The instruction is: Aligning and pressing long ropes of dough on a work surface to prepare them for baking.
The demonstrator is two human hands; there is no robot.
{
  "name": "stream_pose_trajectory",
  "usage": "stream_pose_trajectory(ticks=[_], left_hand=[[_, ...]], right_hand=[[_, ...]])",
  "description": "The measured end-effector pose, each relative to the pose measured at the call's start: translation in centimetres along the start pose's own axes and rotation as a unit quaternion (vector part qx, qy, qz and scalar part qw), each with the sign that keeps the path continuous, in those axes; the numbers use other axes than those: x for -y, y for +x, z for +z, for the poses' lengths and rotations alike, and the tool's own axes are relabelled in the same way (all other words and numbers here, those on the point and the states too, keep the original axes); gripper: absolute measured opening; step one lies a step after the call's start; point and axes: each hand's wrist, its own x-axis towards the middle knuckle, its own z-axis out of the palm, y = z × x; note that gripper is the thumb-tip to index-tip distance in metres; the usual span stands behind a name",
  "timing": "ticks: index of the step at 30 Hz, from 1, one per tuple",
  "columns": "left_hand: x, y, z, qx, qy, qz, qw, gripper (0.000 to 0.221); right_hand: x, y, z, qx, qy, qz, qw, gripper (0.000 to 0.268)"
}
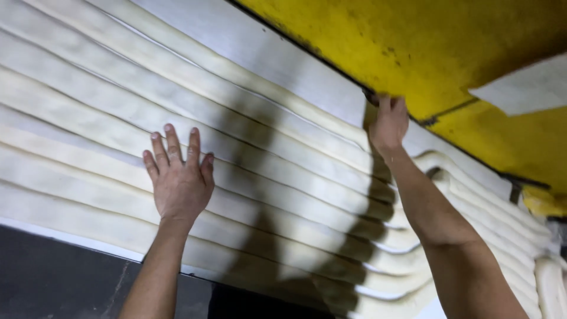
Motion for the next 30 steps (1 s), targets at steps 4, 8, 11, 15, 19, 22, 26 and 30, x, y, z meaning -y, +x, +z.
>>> stream_pose_trajectory(ticks=[4,8,11,15,19,22,26,30], left_hand=[[-0.7,-0.2,0.3,-0.037,0.006,0.006,0.999,0.062],[-0.2,-0.3,0.6,0.025,0.011,-0.027,0.999,0.063],[-0.6,0.3,-0.1,0.019,0.010,-0.018,1.000,0.065],[-0.4,-0.1,0.0,-0.009,0.015,0.000,1.000,0.070],[-1.0,0.6,-0.4,0.004,0.043,-0.028,0.999,0.070],[-1.3,1.4,-0.3,0.020,0.039,-0.018,0.999,0.068],[-1.5,0.3,-1.0,0.080,0.056,-0.047,0.994,0.070],[-2.4,1.3,-2.5,0.111,0.059,-0.066,0.990,0.068]], right_hand=[[2.0,1.3,1.0,-0.182,0.180,0.103,0.961,0.024],[2.1,-0.2,6.5,-0.116,0.049,0.019,0.992,0.016],[2.4,1.0,5.5,-0.024,0.057,0.071,0.996,0.011],[4.5,1.5,5.5,-0.004,0.103,0.066,0.993,0.024],[6.8,2.6,8.4,-0.084,0.168,-0.005,0.982,0.024],[8.1,3.6,4.7,-0.100,0.083,0.001,0.991,0.015],[11.4,4.9,-1.5,0.052,0.312,0.179,0.931,0.027],[13.5,3.9,6.5,-0.094,0.188,0.036,0.977,0.011]])
